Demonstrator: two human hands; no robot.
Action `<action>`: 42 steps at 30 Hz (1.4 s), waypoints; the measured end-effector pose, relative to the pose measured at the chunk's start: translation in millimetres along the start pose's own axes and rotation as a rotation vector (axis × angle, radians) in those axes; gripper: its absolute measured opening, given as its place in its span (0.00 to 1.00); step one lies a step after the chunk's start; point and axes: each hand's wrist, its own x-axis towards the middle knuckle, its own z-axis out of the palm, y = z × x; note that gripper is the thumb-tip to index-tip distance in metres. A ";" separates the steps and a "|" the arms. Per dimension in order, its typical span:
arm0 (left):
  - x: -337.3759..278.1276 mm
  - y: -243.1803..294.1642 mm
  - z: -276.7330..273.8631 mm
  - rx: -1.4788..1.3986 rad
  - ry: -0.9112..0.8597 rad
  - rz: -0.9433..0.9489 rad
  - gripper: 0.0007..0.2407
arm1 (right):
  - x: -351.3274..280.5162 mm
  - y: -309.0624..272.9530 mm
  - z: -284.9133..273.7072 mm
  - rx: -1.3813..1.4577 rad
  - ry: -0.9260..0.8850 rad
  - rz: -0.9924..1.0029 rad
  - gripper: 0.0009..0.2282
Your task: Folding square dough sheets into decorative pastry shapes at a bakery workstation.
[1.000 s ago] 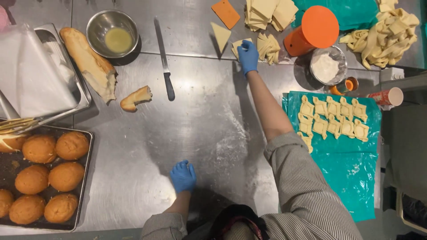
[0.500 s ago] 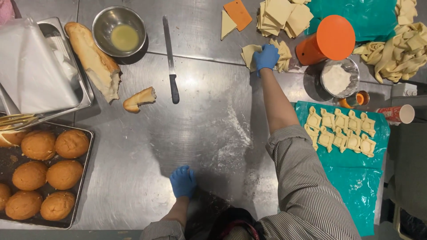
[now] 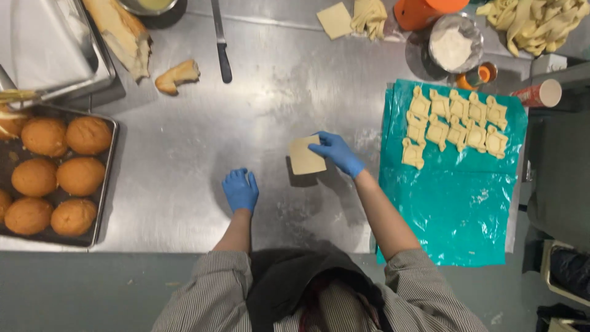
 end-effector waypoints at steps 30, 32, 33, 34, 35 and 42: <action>-98.4 67.9 -5.1 -0.446 -0.072 0.422 0.05 | -132.5 115.1 103.9 -0.621 0.265 -0.481 0.13; -88.2 69.9 2.6 -0.479 -0.149 0.281 0.06 | -118.8 129.5 105.2 -0.600 0.289 -0.429 0.13; -83.6 70.7 6.3 -0.508 -0.226 0.136 0.06 | -112.2 136.9 106.1 -0.578 0.309 -0.375 0.12; -82.9 68.9 10.0 -0.508 -0.227 0.136 0.06 | -108.3 138.8 107.5 -0.578 0.309 -0.375 0.12; -81.9 67.1 13.8 -0.504 -0.171 0.150 0.06 | -104.2 140.7 108.9 -0.576 0.371 -0.379 0.13; -76.9 69.2 19.9 -0.487 -0.100 0.095 0.07 | -98.4 121.3 116.7 -0.577 0.480 -0.318 0.13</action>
